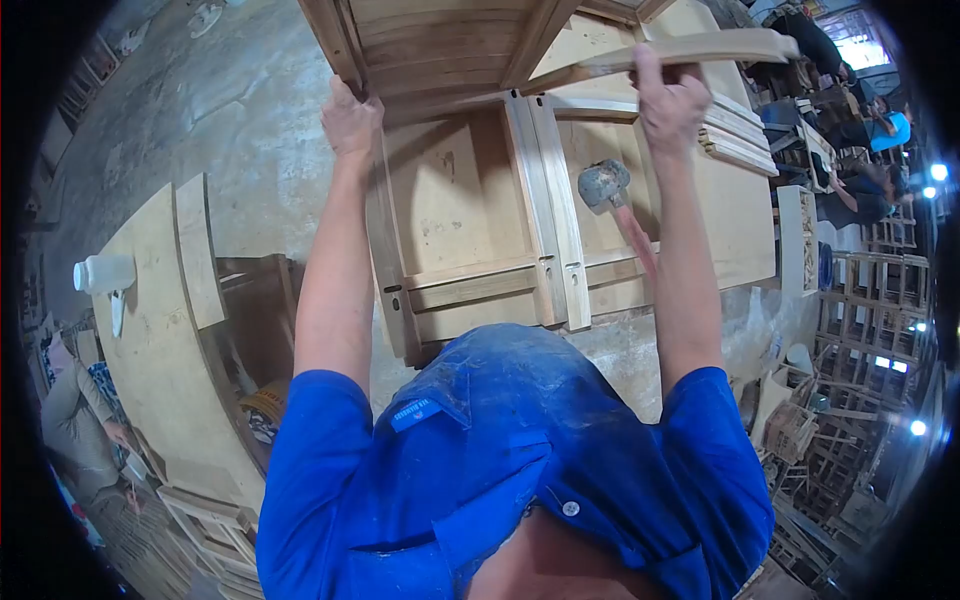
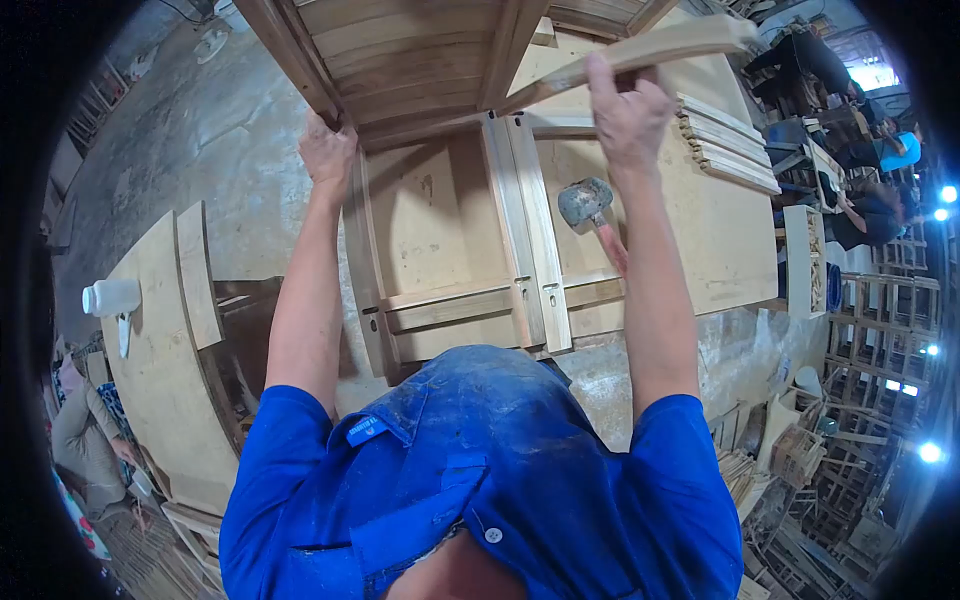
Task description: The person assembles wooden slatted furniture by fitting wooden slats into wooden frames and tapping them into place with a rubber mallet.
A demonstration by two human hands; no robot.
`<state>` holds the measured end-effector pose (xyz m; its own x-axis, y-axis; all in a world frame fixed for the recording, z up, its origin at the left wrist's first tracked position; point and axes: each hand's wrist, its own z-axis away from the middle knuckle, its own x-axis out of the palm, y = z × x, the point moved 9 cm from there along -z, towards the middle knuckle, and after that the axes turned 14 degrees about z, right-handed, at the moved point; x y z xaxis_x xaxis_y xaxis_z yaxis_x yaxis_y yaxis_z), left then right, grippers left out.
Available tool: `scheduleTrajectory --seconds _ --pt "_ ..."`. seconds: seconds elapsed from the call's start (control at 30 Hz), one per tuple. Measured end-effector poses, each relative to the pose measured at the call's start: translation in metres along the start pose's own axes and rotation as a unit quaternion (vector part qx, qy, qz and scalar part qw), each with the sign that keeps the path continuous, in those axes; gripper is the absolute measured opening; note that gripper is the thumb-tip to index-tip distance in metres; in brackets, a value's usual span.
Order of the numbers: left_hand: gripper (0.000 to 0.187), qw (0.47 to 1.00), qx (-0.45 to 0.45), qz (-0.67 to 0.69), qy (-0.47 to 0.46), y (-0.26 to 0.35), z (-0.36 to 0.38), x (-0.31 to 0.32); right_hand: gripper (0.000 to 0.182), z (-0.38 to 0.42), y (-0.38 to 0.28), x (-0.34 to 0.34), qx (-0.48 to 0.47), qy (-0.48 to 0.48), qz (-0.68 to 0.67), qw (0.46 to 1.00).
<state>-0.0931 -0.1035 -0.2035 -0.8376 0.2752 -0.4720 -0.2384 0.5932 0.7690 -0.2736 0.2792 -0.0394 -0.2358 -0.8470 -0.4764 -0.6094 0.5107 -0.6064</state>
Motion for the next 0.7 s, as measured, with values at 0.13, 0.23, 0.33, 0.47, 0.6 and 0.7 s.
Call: scheduleTrajectory --seconds 0.13,0.23,0.33,0.47,0.6,0.7 --pt "0.033 1.000 0.003 -0.013 0.001 0.002 -0.001 -0.001 0.030 -0.004 -0.015 0.030 -0.067 -0.002 0.071 0.995" --pt "0.031 1.000 0.005 0.024 0.006 0.003 0.000 -0.003 0.028 -0.018 -0.027 0.043 -0.048 -0.029 0.064 0.996" --pt "0.030 1.000 0.002 0.021 0.009 -0.004 0.000 0.000 0.024 -0.037 -0.048 0.056 -0.067 -0.027 0.202 0.977" --pt "0.029 0.999 0.013 0.037 0.005 -0.001 0.002 0.000 0.026 -0.058 -0.034 0.080 -0.016 -0.005 0.246 0.969" --pt "0.027 0.999 0.011 0.043 0.001 0.002 0.006 -0.002 0.029 -0.045 -0.014 0.104 -0.080 -0.033 0.261 0.961" --pt "0.026 0.999 0.004 0.053 0.013 0.004 0.000 -0.005 0.037 -0.046 -0.035 0.111 -0.122 -0.048 0.177 0.975"
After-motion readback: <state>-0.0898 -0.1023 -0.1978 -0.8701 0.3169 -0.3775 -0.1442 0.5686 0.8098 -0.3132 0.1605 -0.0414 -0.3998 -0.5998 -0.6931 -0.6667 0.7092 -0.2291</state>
